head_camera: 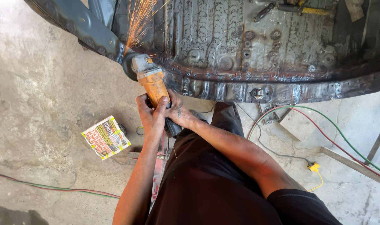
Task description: The person uses an angle grinder to grind the underbody and rocker panel of a car raised on a lift, producing sparks as they work along the metal seam. They reposition the grinder repeatedly to grind different sections of the panel.
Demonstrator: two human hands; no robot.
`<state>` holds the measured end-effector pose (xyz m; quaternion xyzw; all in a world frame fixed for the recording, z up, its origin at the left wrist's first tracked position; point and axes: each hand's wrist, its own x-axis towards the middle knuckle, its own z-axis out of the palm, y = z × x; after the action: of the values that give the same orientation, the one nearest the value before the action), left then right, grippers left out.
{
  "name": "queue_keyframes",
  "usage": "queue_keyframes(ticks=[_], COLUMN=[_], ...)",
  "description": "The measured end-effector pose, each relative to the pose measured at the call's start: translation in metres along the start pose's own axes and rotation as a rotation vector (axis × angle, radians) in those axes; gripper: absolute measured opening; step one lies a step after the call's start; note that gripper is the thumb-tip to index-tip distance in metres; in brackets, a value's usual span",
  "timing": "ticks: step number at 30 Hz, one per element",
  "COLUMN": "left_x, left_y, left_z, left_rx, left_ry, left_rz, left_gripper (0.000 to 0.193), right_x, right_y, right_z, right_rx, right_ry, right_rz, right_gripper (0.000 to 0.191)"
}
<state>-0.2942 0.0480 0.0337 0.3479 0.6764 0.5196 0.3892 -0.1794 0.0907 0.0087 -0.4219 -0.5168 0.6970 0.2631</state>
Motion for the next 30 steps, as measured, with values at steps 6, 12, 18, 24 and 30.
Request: queue_keyframes(ticks=[6, 12, 18, 24, 30], left_x=[-0.0025, -0.0032, -0.0006, 0.0015, 0.0036], left_y=[-0.0035, 0.001, -0.0023, -0.0054, -0.0023], left_z=[0.0013, -0.0002, -0.0015, -0.0045, -0.0047], left_rx=[-0.046, -0.062, -0.068, 0.056, 0.028], left_ry=[0.01, -0.011, -0.005, 0.003, -0.011], left_rz=[-0.019, 0.003, -0.012, 0.035, 0.012], left_gripper=[0.051, 0.049, 0.051, 0.051, 0.052], right_x=[-0.0017, 0.0011, 0.0031, 0.0039, 0.0061], right_y=[0.0019, 0.0024, 0.005, 0.0052, 0.0035], right_z=[-0.0029, -0.002, 0.0019, 0.0018, 0.0023], right_rx=[0.026, 0.095, 0.102, 0.001, 0.025], right_ry=[-0.024, -0.049, -0.018, -0.007, 0.019], right_rz=[0.005, -0.05, -0.085, -0.026, -0.131], right_gripper=[0.084, 0.09, 0.09, 0.088, 0.089])
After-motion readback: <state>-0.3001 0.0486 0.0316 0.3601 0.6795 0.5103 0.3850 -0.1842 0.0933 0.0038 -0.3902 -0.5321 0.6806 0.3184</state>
